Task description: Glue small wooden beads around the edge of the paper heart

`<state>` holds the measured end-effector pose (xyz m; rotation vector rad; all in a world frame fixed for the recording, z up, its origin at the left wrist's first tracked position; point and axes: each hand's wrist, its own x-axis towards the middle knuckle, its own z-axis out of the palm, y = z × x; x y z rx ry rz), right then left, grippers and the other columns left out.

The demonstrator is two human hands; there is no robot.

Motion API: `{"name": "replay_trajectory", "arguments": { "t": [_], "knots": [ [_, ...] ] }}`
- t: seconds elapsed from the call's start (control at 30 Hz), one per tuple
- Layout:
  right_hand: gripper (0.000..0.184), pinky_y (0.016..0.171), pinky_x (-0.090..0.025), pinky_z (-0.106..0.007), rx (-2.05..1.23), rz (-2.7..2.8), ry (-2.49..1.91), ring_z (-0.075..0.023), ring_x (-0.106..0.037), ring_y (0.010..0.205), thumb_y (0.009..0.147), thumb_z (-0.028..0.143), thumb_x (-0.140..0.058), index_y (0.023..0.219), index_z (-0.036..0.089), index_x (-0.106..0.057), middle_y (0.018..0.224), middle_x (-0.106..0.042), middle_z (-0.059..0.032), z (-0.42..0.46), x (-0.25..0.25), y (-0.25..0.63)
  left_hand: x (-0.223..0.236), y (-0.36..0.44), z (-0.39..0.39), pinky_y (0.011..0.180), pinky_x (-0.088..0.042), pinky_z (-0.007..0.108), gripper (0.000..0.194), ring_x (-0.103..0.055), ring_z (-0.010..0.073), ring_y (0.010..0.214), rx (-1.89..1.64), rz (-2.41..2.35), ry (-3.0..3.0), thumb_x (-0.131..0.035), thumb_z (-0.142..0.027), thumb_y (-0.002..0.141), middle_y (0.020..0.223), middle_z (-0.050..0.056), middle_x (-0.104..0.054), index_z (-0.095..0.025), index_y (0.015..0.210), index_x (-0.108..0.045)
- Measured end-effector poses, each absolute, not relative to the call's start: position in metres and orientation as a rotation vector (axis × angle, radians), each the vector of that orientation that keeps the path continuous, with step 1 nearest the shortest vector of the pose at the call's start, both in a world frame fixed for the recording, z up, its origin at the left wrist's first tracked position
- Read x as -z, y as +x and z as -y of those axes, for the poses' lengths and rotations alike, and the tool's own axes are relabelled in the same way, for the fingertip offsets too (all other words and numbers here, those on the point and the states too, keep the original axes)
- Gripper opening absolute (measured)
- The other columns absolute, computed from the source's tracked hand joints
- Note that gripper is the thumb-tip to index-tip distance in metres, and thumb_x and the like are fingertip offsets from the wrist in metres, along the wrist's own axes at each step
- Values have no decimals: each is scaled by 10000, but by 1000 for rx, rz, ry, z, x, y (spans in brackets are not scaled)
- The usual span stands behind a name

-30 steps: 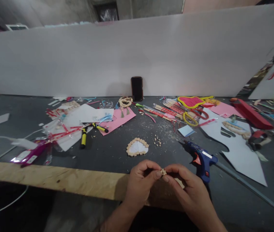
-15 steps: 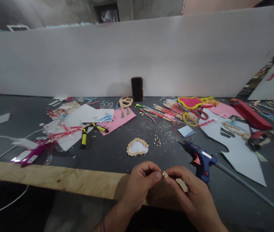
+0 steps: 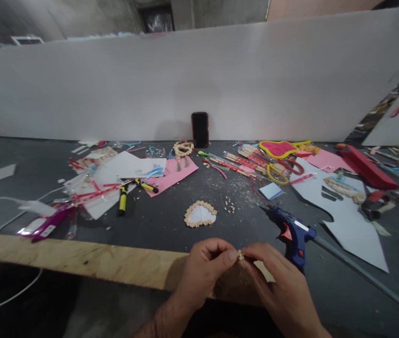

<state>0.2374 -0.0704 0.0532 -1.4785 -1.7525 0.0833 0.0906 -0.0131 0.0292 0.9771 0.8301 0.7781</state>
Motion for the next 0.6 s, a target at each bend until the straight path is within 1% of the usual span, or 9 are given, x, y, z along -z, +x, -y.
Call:
{"name": "replay_trajectory", "arguments": {
  "t": [0.23, 0.4, 0.6],
  "knots": [
    [69, 638, -521, -197, -45, 1752, -1463, -120, -654, 703, 847, 240, -535, 849, 242, -604, 764, -682, -6, 71, -53, 236, -29, 92, 16, 584, -392, 195, 267, -492, 89, 584, -782, -809, 917, -756, -388, 678, 624, 2, -614, -134, 692, -676],
    [63, 629, -525, -205, -73, 1751, -1459, -127, -657, 702, 836, 244, -548, 871, 243, -599, 773, -687, -10, 72, -54, 236, -30, 89, 15, 610, -416, 208, 295, -523, 108, 630, -759, -783, 941, -758, -412, 672, 695, 30, -642, -133, 741, -689],
    [86, 635, -528, -200, -95, 1738, -1470, -125, -661, 713, 830, 257, -566, 906, 235, -600, 791, -690, -8, 74, -53, 239, -27, 89, 15, 597, -401, 194, 272, -509, 94, 612, -722, -762, 919, -753, -392, 690, 675, 18, -628, -131, 735, -693]
  ]
}}
